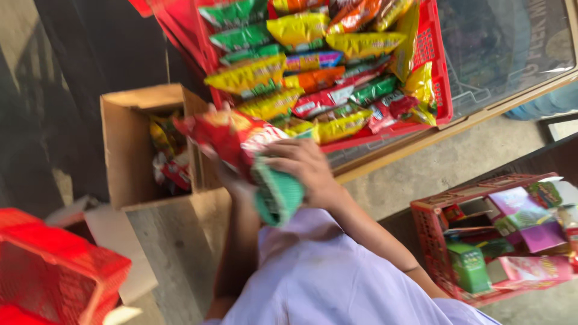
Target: The person wipes various bags of snacks with a green cloth while organizing them into a red crate and a cardboard box.
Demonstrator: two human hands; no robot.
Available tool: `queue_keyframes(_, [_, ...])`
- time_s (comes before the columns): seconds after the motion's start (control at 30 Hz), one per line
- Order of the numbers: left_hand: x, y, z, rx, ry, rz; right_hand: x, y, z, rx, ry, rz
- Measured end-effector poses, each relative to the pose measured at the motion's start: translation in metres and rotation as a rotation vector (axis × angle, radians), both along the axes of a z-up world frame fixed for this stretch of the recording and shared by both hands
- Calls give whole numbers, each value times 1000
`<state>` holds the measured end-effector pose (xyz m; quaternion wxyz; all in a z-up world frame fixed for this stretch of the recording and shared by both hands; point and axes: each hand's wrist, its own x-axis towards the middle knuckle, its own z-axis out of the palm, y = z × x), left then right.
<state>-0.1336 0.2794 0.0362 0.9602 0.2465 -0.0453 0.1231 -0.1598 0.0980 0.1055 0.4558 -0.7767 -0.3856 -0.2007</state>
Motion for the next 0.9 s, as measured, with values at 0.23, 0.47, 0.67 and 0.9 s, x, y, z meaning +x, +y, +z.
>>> queue_keyframes(0.23, [-31, -44, 37, 231, -203, -205, -16, -22, 23, 182, 195, 77])
queue_keyframes(0.47, [-43, -100, 38, 686, -251, -230, 20, -64, -5, 582, 652, -139])
queue_keyframes(0.67, [-27, -115, 47, 488, -82, 64, 6, -73, -58, 730, 987, -113])
queue_keyframes(0.9, [11, -145, 50, 493, -214, 209, 4, -107, -83, 1104, 1191, -47])
